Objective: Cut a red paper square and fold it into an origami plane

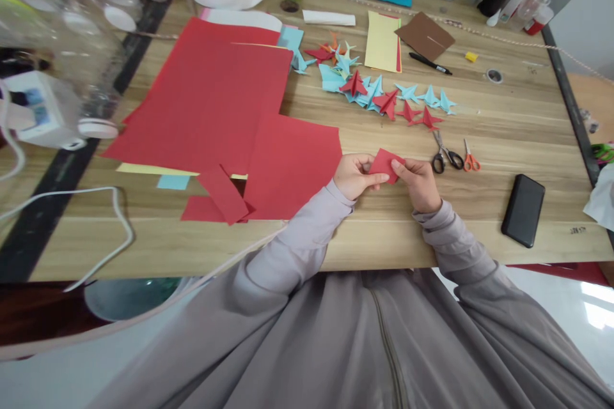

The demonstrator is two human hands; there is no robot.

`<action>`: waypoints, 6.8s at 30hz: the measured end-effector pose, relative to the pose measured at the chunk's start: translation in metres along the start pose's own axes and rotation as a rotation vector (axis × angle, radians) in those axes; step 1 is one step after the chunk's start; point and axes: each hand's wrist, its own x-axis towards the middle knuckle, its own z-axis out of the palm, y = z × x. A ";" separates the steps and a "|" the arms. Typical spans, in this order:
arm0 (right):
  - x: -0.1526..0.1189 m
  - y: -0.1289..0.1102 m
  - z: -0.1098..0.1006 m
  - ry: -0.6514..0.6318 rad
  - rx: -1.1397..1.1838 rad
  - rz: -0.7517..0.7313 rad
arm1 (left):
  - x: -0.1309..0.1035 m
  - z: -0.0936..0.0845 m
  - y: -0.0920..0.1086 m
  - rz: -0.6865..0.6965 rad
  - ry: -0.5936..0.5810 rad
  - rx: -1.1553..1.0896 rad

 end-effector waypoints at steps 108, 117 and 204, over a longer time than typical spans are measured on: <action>-0.006 0.010 0.001 0.084 -0.617 -0.309 | 0.011 -0.003 -0.022 0.321 0.147 0.110; -0.008 0.006 -0.001 0.156 -0.511 -0.304 | 0.015 -0.017 -0.016 0.296 0.226 0.095; 0.004 0.005 -0.005 0.055 0.190 0.063 | 0.010 -0.006 -0.015 0.268 0.024 -0.004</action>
